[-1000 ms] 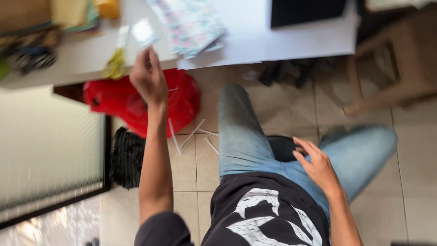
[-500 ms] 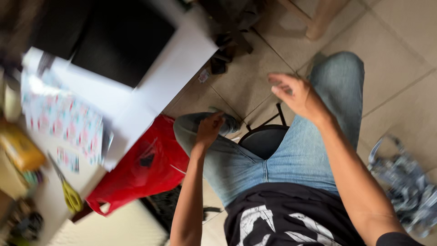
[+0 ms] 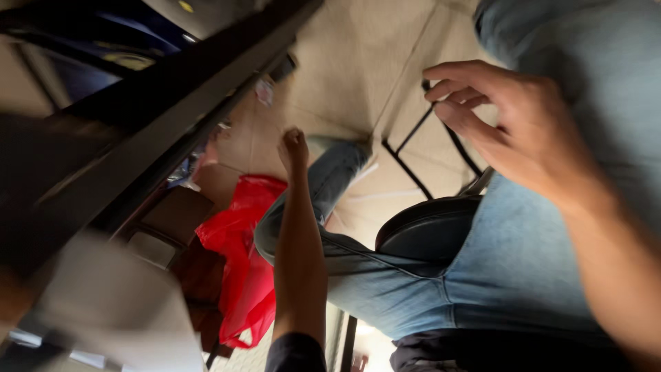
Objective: The person sits on the floor at a workbench and feeds printed card sheets one at a time into a manual die-cutting press, aligning each sheet in the frame and pressing the machine to cut the printed cards. Cut cards accumulate in a stack on the bench beside the machine.
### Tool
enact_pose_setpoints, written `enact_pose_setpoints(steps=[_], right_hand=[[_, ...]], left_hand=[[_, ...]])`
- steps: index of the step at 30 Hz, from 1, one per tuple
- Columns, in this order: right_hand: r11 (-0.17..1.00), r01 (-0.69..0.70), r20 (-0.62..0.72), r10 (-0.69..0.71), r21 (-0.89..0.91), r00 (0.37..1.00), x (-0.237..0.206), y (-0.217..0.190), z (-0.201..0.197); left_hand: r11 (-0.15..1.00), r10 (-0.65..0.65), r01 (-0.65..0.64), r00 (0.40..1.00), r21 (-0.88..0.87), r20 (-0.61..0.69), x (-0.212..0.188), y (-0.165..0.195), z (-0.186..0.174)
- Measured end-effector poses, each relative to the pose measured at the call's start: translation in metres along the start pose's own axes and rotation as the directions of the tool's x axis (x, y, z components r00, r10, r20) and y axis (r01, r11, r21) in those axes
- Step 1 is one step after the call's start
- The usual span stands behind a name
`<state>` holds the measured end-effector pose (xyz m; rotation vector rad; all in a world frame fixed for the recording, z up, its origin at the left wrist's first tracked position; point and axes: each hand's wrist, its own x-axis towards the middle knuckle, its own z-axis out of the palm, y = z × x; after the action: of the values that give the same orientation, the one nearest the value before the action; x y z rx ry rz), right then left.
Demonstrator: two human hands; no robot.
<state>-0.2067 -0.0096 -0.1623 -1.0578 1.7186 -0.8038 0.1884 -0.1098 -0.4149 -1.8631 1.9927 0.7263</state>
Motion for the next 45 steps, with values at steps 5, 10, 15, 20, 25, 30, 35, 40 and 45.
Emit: enact_pose_setpoints(steps=[5, 10, 15, 20, 25, 30, 35, 40, 45], right_hand=[[0.975, -0.116, 0.088, 0.101, 0.188, 0.991, -0.015, 0.009, -0.008], [0.926, -0.295, 0.232, 0.241, 0.237, 0.942, -0.049, 0.065, 0.007], [0.925, -0.328, 0.302, 0.262, 0.193, 0.917, -0.078, 0.111, 0.025], [0.920, -0.345, 0.304, 0.280, 0.185, 0.910, -0.073, 0.118, 0.035], [0.942, -0.299, 0.258, 0.254, 0.154, 0.932, -0.036, 0.094, 0.041], [0.954, -0.272, 0.204, 0.244, 0.126, 0.948, -0.016, 0.068, 0.054], [0.954, -0.278, 0.195, 0.252, 0.115, 0.948, -0.006, 0.059, 0.063], [0.952, -0.288, 0.222, 0.260, 0.103, 0.940, -0.009, 0.061, 0.071], [0.930, -0.349, 0.254, 0.311, 0.117, 0.916, -0.051, 0.070, 0.077]], left_hand=[[0.980, 0.095, -0.135, 0.962, -0.145, -0.257, 0.053, -0.030, 0.039], [0.999, 0.025, -0.031, 0.978, -0.022, -0.208, 0.097, -0.058, 0.066], [0.995, 0.042, -0.026, 0.984, 0.093, -0.171, 0.133, -0.081, 0.076], [0.985, 0.077, -0.055, 0.988, 0.163, -0.131, 0.158, -0.091, 0.081], [0.954, 0.217, -0.174, 0.963, 0.244, -0.163, 0.173, -0.100, 0.095], [0.956, 0.249, -0.204, 0.945, 0.209, -0.213, 0.192, -0.110, 0.114], [0.959, 0.265, -0.228, 0.932, 0.168, -0.247, 0.197, -0.111, 0.126], [0.966, 0.252, -0.224, 0.926, 0.128, -0.283, 0.204, -0.135, 0.131], [0.952, 0.300, -0.276, 0.927, 0.134, -0.223, 0.206, -0.148, 0.119]])
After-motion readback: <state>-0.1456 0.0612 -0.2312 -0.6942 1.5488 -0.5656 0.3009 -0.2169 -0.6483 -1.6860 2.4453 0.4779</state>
